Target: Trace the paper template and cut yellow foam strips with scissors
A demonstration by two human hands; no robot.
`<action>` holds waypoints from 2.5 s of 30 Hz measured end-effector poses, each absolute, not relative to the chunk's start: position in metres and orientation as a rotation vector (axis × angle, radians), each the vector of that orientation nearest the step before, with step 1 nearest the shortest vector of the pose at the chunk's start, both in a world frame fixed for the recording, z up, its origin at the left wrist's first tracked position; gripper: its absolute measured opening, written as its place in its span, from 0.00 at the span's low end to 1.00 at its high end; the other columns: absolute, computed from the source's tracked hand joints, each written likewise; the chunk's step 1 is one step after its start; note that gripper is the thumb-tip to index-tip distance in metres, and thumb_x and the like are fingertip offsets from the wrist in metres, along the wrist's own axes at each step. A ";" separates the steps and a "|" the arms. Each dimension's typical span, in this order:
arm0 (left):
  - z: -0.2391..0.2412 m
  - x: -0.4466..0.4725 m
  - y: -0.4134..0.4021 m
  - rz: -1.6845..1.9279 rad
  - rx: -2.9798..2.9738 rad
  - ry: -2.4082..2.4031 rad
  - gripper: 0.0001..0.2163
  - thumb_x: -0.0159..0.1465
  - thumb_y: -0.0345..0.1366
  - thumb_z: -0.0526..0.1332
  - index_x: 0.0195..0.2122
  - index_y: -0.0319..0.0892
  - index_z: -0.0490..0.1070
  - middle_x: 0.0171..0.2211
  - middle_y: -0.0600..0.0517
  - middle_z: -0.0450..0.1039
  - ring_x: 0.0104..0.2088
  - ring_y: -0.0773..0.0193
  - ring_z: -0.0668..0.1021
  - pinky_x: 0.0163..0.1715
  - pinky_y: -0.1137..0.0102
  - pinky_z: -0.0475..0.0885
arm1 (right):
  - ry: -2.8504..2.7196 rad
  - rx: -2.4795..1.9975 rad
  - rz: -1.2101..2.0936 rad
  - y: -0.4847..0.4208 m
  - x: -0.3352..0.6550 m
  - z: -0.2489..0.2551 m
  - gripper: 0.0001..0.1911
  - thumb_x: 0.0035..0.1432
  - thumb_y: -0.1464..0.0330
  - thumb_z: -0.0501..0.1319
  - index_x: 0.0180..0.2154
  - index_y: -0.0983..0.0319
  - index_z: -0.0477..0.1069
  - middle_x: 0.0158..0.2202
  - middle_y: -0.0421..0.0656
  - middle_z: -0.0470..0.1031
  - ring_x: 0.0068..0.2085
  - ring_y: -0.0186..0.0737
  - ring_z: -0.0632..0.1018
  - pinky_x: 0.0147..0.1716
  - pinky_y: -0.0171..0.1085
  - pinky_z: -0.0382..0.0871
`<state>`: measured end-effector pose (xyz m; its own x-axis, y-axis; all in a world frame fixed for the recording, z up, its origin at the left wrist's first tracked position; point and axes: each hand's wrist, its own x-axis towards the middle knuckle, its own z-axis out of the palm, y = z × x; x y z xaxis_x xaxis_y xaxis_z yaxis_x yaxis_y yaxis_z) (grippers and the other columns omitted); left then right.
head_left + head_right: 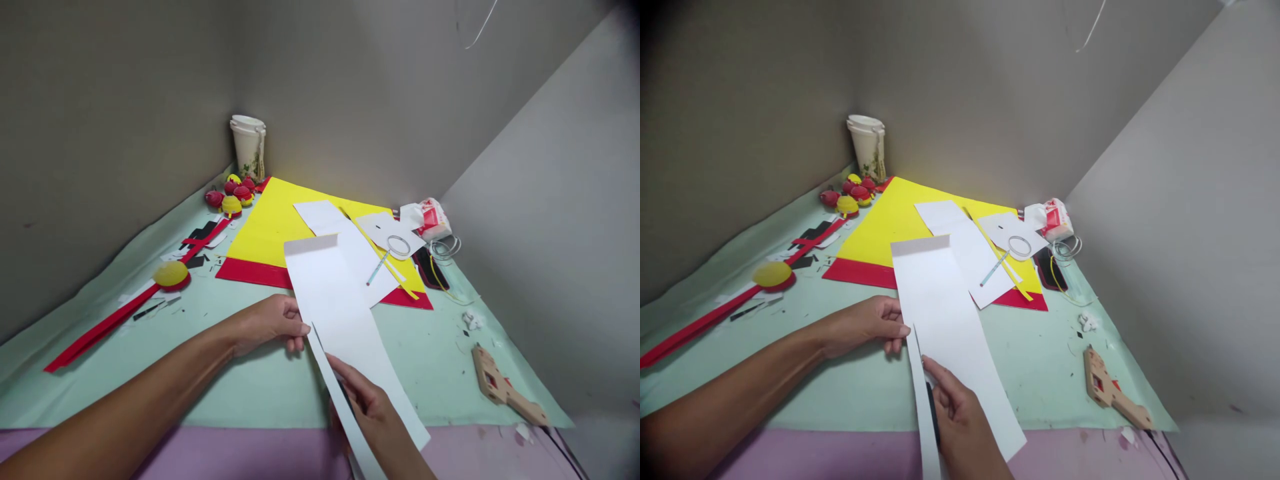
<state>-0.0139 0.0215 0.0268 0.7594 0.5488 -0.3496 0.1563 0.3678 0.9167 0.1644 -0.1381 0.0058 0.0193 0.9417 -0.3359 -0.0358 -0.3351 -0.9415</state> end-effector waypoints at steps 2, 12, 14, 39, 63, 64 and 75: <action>0.027 -0.014 0.022 0.277 1.182 0.695 0.09 0.53 0.33 0.66 0.35 0.36 0.75 0.24 0.50 0.76 0.25 0.65 0.76 0.29 0.68 0.69 | -1.001 -1.446 1.484 -0.139 0.167 0.003 0.35 0.54 0.46 0.60 0.58 0.57 0.68 0.25 0.39 0.70 0.26 0.37 0.71 0.33 0.38 0.71; 0.024 -0.015 0.023 0.328 1.154 0.718 0.10 0.54 0.35 0.67 0.35 0.36 0.74 0.25 0.50 0.75 0.26 0.65 0.75 0.29 0.69 0.69 | -0.956 -1.483 1.532 -0.139 0.166 0.007 0.35 0.53 0.46 0.61 0.58 0.57 0.68 0.26 0.39 0.70 0.25 0.36 0.69 0.30 0.36 0.68; 0.024 -0.014 0.023 0.313 1.168 0.712 0.09 0.54 0.35 0.66 0.33 0.37 0.74 0.24 0.50 0.75 0.25 0.66 0.75 0.29 0.69 0.69 | -0.933 -1.494 1.543 -0.138 0.165 0.008 0.35 0.53 0.46 0.62 0.58 0.56 0.68 0.27 0.40 0.72 0.25 0.36 0.70 0.29 0.35 0.68; 0.025 -0.013 0.021 0.282 1.211 0.692 0.08 0.55 0.35 0.65 0.33 0.36 0.73 0.23 0.51 0.75 0.24 0.66 0.75 0.27 0.69 0.69 | -0.921 -1.509 1.523 -0.135 0.161 0.014 0.32 0.56 0.50 0.62 0.58 0.57 0.68 0.26 0.39 0.72 0.21 0.31 0.68 0.21 0.31 0.64; 0.022 -0.016 0.027 0.335 1.187 0.741 0.09 0.54 0.35 0.66 0.33 0.36 0.73 0.25 0.50 0.76 0.25 0.66 0.74 0.29 0.69 0.68 | -0.974 -1.530 1.531 -0.132 0.163 0.024 0.30 0.56 0.51 0.62 0.57 0.55 0.69 0.29 0.40 0.75 0.25 0.35 0.71 0.27 0.35 0.68; 0.022 -0.016 0.027 0.336 1.194 0.738 0.08 0.55 0.35 0.66 0.32 0.36 0.73 0.24 0.50 0.76 0.25 0.66 0.74 0.28 0.70 0.68 | -0.974 -1.541 1.517 -0.132 0.162 0.025 0.29 0.56 0.51 0.62 0.57 0.55 0.69 0.29 0.41 0.76 0.26 0.37 0.73 0.28 0.35 0.69; 0.024 -0.017 0.027 0.323 1.203 0.737 0.07 0.55 0.34 0.65 0.32 0.36 0.74 0.24 0.50 0.76 0.25 0.66 0.75 0.28 0.71 0.68 | -1.005 -1.468 1.526 -0.132 0.166 0.027 0.28 0.57 0.54 0.62 0.57 0.57 0.69 0.49 0.46 0.77 0.53 0.48 0.74 0.57 0.45 0.62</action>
<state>-0.0168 0.0267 0.0243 0.7289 0.5927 -0.3426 0.1493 0.3508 0.9245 0.1656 -0.1315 0.0267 -0.0319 0.9221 -0.3857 -0.0095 -0.3861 -0.9224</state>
